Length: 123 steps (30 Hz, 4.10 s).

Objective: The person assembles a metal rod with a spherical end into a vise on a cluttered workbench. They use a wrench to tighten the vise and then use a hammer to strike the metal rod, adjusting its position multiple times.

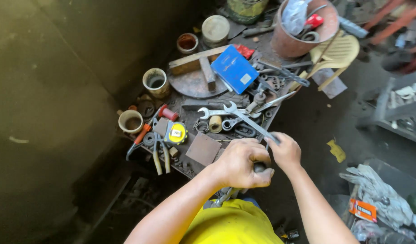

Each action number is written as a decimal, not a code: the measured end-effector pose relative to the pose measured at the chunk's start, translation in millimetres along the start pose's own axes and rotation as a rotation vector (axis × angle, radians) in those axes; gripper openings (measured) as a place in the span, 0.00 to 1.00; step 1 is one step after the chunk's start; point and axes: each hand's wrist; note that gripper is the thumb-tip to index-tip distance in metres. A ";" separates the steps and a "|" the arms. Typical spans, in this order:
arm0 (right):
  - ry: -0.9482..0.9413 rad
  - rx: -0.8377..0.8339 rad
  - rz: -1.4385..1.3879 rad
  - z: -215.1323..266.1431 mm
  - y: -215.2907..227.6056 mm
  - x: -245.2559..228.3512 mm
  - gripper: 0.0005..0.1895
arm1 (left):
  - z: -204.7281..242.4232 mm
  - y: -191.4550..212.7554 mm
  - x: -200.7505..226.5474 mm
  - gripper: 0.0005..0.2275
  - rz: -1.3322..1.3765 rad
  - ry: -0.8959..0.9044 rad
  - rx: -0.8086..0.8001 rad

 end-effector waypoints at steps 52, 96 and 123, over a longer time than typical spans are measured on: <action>-0.100 -0.551 -1.270 17.5 59.5 -89.2 0.09 | 241.2 -65.1 28.2 0.18 0.884 0.834 1.255; 1.161 -0.273 -0.345 -70.5 107.9 -70.8 0.25 | 150.2 -100.2 48.4 0.09 0.377 1.119 1.504; 1.432 -0.723 0.044 -88.1 82.4 -107.5 0.13 | 167.4 -117.4 21.9 0.09 0.302 1.064 1.597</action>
Point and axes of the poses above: each hand's wrist, its own z-axis away from the middle knuckle, its own y-axis out of the back of the hand, x = y × z, and after that the axes turned 5 degrees about y, right-handed
